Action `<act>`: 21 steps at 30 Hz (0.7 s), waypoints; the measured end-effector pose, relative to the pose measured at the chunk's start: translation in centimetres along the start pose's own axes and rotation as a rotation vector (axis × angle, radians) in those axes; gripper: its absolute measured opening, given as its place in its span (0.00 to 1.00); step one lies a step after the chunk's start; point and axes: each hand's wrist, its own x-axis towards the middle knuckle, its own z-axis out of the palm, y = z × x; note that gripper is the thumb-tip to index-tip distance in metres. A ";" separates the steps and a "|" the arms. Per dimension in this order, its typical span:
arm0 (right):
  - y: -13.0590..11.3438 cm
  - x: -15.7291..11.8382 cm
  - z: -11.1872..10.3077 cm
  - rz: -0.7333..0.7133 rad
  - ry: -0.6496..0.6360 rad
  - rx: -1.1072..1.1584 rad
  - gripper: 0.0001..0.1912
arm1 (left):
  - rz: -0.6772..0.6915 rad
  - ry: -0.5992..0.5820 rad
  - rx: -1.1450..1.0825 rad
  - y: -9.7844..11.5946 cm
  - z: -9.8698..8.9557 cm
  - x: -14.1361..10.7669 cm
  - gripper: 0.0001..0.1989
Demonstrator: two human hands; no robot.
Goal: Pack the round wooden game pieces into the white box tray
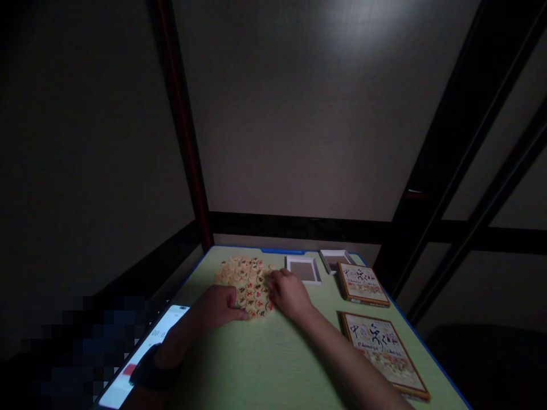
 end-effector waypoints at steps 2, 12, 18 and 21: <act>-0.1 3.2 -1.5 -0.038 -0.209 -0.231 0.16 | 0.040 0.061 0.071 0.0 0.0 -0.1 0.19; 0.4 11.9 -0.4 -0.122 -0.674 -0.262 0.19 | 0.075 0.033 0.280 2.0 0.2 -0.8 0.08; 1.8 11.2 0.3 -0.145 -0.638 -0.260 0.17 | 0.068 0.010 0.316 2.6 -0.2 -1.1 0.09; 1.8 10.8 0.1 -0.130 -0.629 -0.285 0.14 | 0.058 0.013 0.318 2.5 0.0 -1.1 0.10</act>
